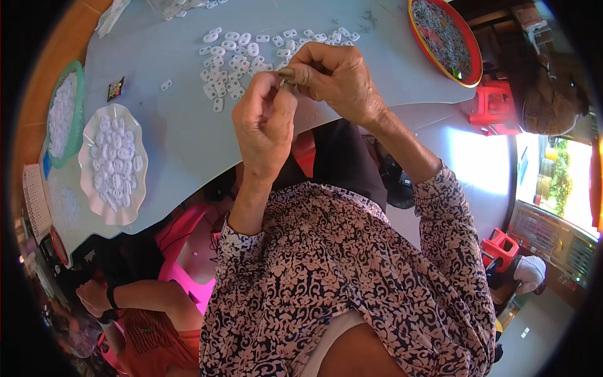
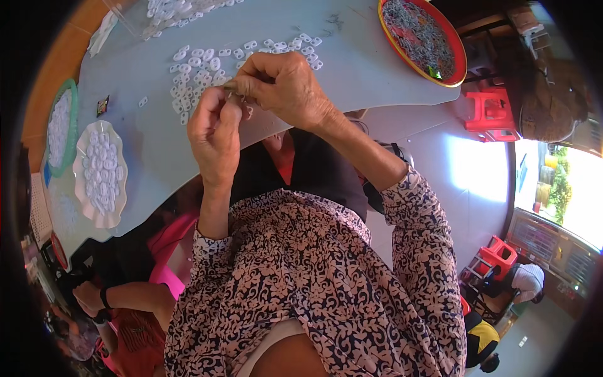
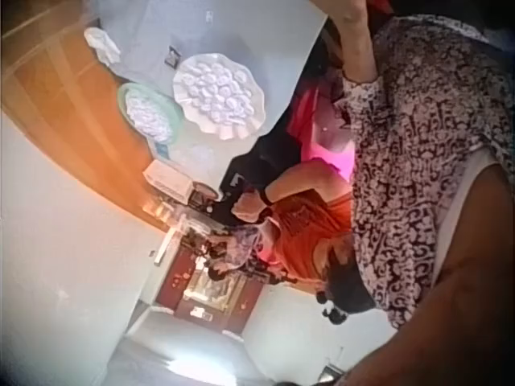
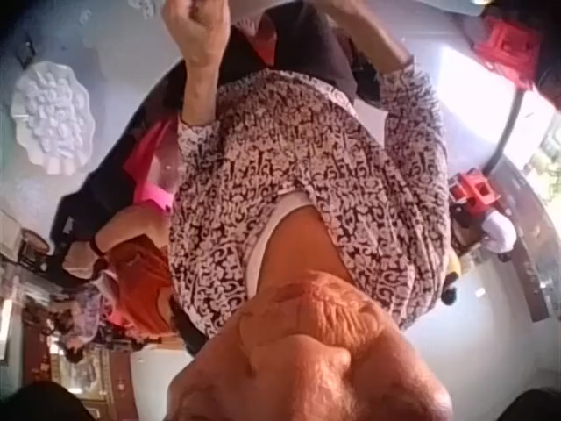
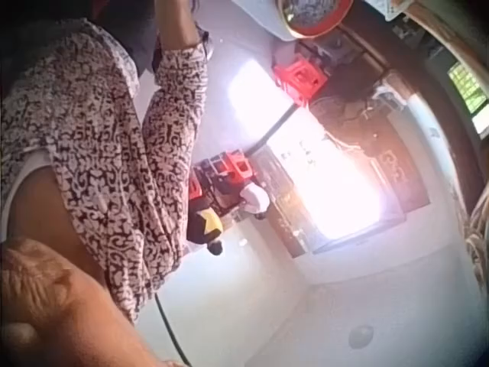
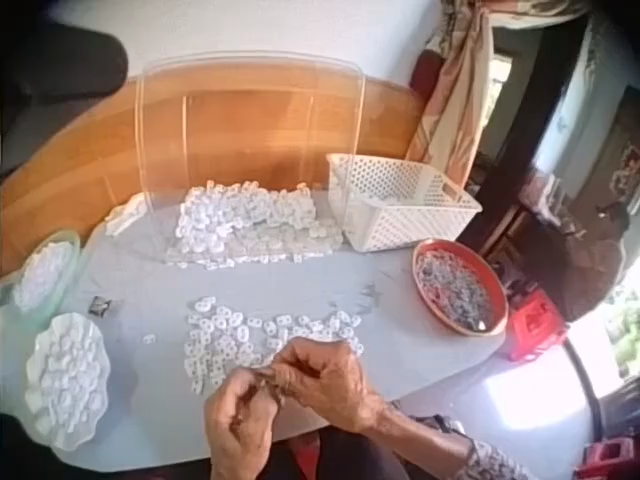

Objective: Manually assembling small white plastic components at a table.

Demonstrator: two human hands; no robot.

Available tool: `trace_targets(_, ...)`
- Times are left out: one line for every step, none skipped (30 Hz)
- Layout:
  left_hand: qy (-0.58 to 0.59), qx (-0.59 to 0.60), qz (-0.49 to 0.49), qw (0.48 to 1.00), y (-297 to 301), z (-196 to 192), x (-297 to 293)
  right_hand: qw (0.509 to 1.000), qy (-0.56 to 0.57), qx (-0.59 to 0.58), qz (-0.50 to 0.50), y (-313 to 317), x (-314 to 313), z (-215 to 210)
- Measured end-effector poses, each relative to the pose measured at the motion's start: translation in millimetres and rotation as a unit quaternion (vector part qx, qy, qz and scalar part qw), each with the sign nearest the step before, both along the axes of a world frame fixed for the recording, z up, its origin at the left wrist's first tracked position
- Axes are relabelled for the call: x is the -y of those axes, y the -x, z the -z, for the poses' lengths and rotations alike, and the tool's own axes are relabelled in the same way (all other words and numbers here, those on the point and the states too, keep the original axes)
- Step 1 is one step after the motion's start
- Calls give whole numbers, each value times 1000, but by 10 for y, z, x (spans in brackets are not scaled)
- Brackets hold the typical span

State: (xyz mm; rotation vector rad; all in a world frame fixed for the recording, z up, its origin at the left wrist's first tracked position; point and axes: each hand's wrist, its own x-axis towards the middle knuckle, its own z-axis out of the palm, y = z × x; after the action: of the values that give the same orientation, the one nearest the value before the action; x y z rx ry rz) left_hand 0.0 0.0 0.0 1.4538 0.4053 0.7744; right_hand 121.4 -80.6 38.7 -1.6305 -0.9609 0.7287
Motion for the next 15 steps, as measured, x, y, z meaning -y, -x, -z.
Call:
trace_targets(-6, 7, 1, 1000, -10, 7, 6, 1000, -4, 9, 6, -2, -2, 10)
trace_targets(-12, 13, 2, 1000, -22, 4, 16, 1000, -9, 19, 13, -5, -1, 18)
trace_targets(-24, -1, -16, 1000, -8, -22, 45, 1000, -17, 4, 21, 1, 0, 16)
trace_targets(0, -10, -12, 1000, -12, -49, 70, 999, -26, -11, 28, -12, 21, 3)
trace_targets(24, -20, -9, 999, -30, -75, 95, 999, -14, 29, 12, -63, 59, -43)
trace_targets(45, 9, 5, 999, -27, -57, 87, 999, -13, 32, 7, -57, 62, -70)
trace_targets(57, 21, 6, 998, -31, -33, 91, 999, -12, 34, -1, -56, 83, -100)
trace_targets(69, 32, 8, 997, -25, -25, 88, 999, -19, 31, -26, -55, 110, -127)
trace_targets(62, 44, 22, 997, -29, -38, 92, 998, -18, 40, -35, -63, 140, -149)
trace_targets(79, 41, 33, 995, -29, -67, 102, 998, -17, 49, -44, -70, 159, -167)
trace_targets(97, 38, 45, 994, -16, -90, 102, 997, 0, 66, -50, -84, 168, -184)
trace_targets(110, 14, 64, 992, -7, -88, 99, 996, -4, 65, -55, -101, 175, -212)
trace_targets(108, 13, 58, 992, 4, -76, 91, 995, 8, 75, -61, -111, 176, -237)
trace_targets(91, 12, 69, 993, 15, -58, 83, 994, 21, 86, -66, -112, 171, -244)
trace_targets(74, 13, 87, 993, 5, -57, 85, 994, 10, 88, -64, -124, 181, -236)
